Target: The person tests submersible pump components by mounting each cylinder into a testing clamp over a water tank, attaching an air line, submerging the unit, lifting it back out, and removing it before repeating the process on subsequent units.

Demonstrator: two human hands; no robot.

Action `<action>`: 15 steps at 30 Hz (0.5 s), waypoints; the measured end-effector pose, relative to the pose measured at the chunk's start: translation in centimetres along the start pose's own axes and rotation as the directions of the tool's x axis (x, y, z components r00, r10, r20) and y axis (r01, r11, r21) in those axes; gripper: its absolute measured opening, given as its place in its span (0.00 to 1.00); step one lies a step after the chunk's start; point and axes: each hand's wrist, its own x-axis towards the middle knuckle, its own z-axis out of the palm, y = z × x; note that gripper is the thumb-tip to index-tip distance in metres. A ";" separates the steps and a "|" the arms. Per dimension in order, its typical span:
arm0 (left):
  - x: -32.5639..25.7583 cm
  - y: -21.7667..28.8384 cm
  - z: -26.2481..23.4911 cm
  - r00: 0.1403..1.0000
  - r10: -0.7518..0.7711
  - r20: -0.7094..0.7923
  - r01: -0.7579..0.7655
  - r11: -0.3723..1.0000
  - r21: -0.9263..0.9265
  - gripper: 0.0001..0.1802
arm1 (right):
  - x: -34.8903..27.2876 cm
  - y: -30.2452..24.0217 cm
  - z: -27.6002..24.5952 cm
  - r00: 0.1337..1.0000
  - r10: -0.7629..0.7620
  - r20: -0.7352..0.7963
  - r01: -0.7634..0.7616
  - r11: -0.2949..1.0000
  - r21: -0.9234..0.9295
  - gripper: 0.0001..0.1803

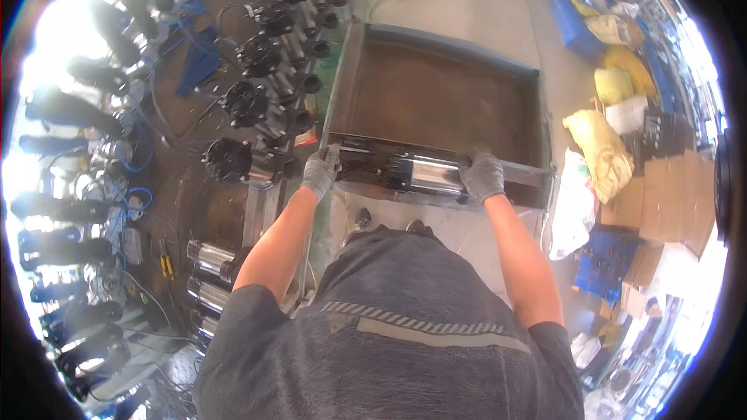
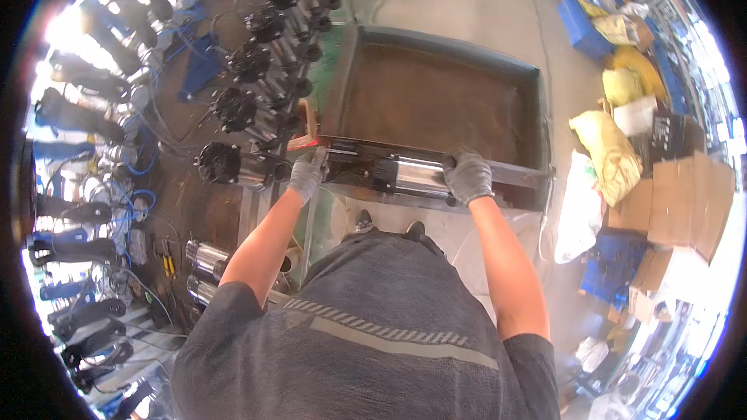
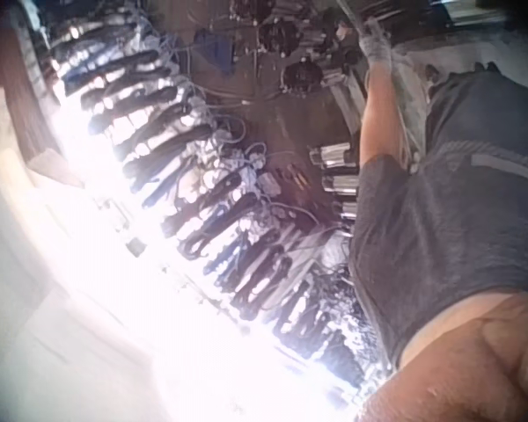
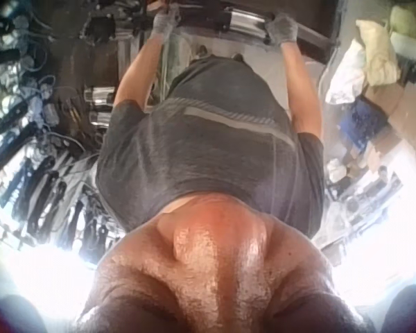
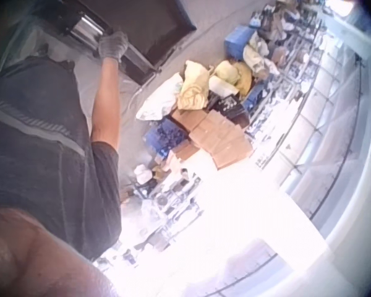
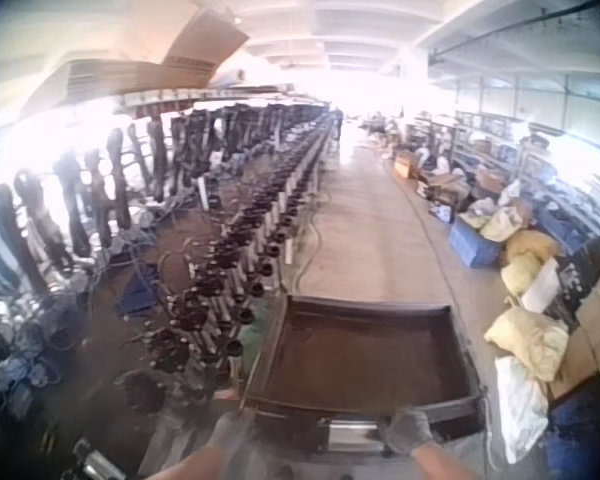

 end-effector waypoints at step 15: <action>-7.8 2.2 2.4 0.927 0.222 0.302 -0.314 0.023 0.949 0.29 | -2.8 18.8 4.2 0.846 -0.081 0.527 -0.052 0.971 0.232 0.28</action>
